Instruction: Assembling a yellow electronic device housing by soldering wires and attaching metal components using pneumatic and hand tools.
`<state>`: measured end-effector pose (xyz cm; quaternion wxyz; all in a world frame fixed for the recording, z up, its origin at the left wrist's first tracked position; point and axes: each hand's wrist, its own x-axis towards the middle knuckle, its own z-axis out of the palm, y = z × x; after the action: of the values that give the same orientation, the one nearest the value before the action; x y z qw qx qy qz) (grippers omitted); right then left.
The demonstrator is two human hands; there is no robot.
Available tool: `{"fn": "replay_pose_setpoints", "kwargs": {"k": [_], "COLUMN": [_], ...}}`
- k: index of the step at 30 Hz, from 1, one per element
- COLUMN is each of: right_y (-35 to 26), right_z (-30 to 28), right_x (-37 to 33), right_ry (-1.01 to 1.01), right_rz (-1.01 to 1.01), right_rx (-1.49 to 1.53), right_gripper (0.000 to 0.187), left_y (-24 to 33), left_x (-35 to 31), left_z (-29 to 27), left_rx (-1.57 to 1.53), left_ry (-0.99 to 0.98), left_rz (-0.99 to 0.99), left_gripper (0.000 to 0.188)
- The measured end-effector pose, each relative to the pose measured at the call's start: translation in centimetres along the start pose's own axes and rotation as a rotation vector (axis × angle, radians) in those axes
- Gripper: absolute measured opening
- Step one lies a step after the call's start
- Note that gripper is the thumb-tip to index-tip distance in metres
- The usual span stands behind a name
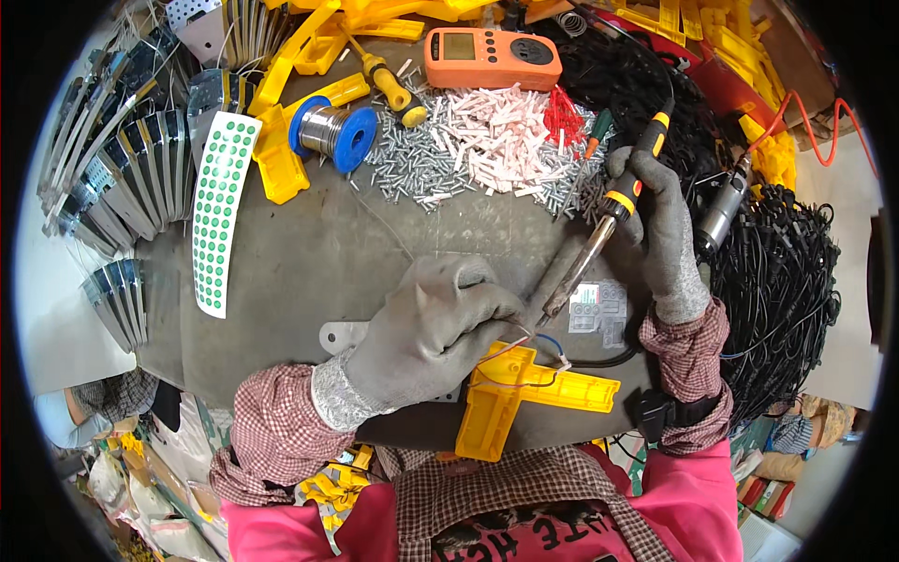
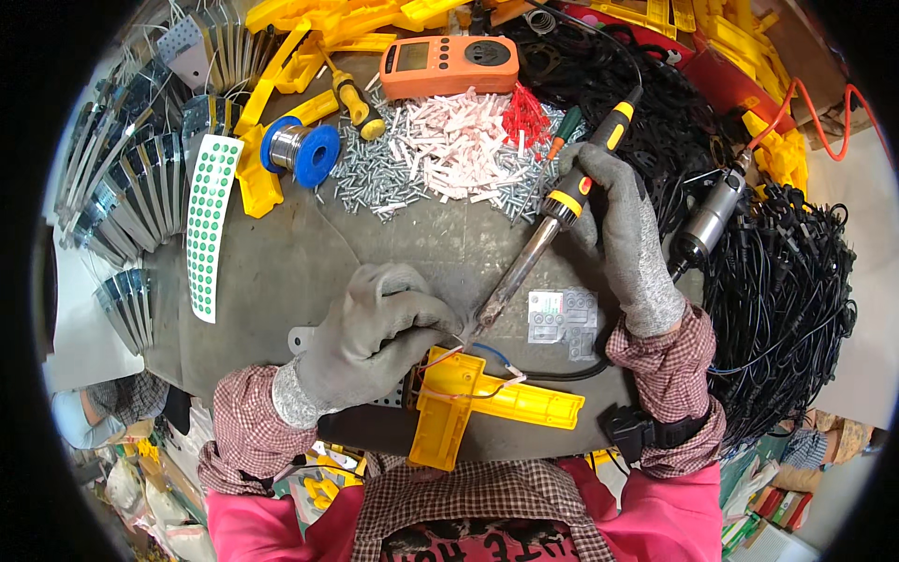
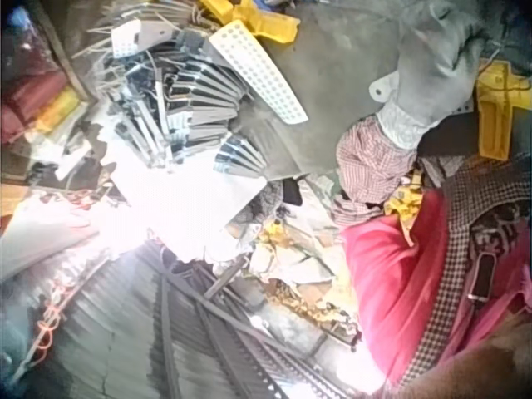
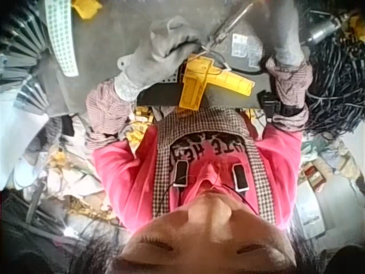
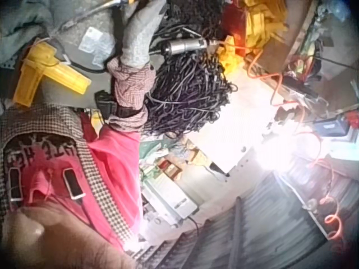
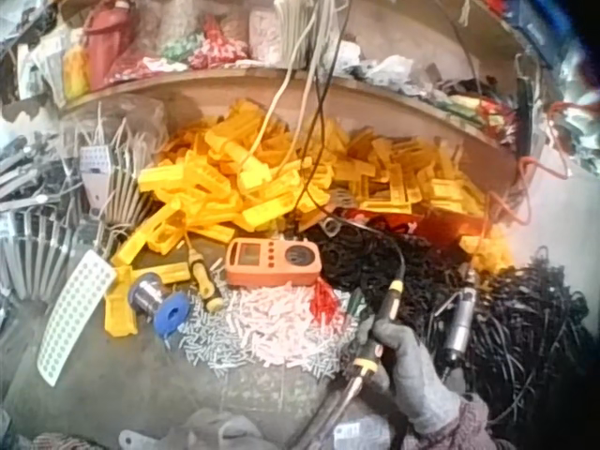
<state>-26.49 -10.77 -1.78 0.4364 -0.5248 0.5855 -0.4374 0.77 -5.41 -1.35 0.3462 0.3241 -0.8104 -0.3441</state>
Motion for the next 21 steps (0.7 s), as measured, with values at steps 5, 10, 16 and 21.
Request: {"fn": "replay_pose_setpoints", "kwargs": {"k": [5, 10, 16, 21], "right_y": [-0.3, -0.4, -0.6, 1.5], "right_z": [0.2, -1.5, -0.7, -4.8], "right_x": [0.2, 1.0, 0.7, 1.2], "right_ry": [-0.074, -0.383, -0.061, -0.059], "right_rz": [0.056, 0.156, -0.045, -0.207], "right_rx": [0.267, 0.632, 0.092, 0.093], "right_gripper": [0.033, 0.033, 0.026, 0.038], "left_y": [0.1, -0.2, 0.4, 6.6], "left_x": [0.2, -0.1, 1.9, 10.2], "left_z": [0.1, 0.3, -2.9, -14.1], "left_rx": [0.017, 0.078, 0.215, 0.578], "left_ry": [-0.039, -0.073, 0.149, 0.434], "left_rz": [-0.001, -0.029, -0.089, -0.158], "left_gripper": [0.015, 0.019, 0.011, 0.015]}}
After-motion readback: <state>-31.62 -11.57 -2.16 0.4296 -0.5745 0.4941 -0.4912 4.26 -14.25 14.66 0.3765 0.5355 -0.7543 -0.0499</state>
